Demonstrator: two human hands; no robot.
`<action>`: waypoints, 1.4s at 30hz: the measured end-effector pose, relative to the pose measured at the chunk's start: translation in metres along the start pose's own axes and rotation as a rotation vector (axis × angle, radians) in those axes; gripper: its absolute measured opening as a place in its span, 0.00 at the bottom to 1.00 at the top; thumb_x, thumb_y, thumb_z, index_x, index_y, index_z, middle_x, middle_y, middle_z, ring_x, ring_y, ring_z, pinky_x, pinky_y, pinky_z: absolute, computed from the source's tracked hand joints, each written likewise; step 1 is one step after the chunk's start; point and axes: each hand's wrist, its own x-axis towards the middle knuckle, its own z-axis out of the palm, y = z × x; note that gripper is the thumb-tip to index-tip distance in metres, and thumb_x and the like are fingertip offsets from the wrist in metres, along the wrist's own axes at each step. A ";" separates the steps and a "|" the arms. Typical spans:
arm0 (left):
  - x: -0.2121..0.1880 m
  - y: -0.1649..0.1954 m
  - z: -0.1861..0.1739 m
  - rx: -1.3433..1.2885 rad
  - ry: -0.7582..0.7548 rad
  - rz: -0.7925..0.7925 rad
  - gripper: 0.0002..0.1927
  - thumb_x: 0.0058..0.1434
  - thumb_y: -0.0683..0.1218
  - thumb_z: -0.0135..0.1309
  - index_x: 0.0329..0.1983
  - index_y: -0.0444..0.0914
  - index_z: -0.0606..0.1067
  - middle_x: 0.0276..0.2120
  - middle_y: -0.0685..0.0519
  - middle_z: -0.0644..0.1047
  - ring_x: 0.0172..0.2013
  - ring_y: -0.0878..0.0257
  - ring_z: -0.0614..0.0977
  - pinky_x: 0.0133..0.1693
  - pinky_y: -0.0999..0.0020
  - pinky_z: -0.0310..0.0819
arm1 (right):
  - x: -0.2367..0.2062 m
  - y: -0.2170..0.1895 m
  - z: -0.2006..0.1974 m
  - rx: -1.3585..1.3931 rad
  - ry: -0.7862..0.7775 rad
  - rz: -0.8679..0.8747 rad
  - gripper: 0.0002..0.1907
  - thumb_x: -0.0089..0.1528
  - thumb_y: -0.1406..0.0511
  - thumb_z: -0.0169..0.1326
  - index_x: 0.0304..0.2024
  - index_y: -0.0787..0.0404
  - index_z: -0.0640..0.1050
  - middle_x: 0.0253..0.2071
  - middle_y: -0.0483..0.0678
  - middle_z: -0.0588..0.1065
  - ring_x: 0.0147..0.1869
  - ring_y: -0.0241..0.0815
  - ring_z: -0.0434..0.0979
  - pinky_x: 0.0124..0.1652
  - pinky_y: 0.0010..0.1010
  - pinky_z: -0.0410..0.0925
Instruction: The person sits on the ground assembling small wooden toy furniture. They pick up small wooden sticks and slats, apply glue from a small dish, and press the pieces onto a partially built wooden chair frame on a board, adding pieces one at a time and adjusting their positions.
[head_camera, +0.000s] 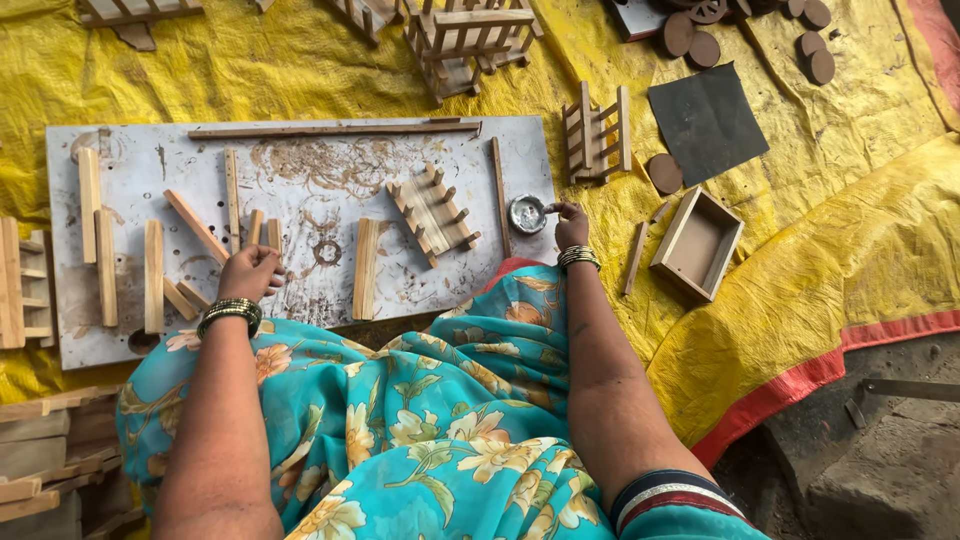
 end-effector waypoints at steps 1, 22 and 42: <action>-0.001 0.001 0.000 0.010 -0.004 -0.010 0.13 0.71 0.49 0.50 0.48 0.35 0.76 0.35 0.51 0.81 0.31 0.64 0.82 0.30 0.68 0.76 | 0.001 -0.001 0.000 0.138 -0.036 -0.004 0.30 0.47 0.84 0.40 0.39 0.58 0.86 0.41 0.51 0.77 0.50 0.47 0.74 0.57 0.33 0.66; 0.023 -0.004 0.019 0.004 -0.095 0.133 0.11 0.67 0.50 0.53 0.44 0.37 0.77 0.29 0.55 0.82 0.28 0.68 0.83 0.31 0.70 0.77 | -0.033 -0.101 0.148 -0.175 -0.137 -0.762 0.24 0.55 0.79 0.48 0.43 0.49 0.84 0.56 0.43 0.75 0.65 0.53 0.66 0.63 0.47 0.57; 0.046 -0.025 0.030 -0.059 -0.181 0.118 0.12 0.68 0.50 0.52 0.46 0.37 0.76 0.31 0.53 0.81 0.28 0.67 0.81 0.32 0.69 0.77 | -0.020 -0.088 0.175 -0.356 -0.088 -0.684 0.22 0.56 0.77 0.50 0.41 0.45 0.84 0.58 0.38 0.72 0.70 0.49 0.64 0.73 0.63 0.36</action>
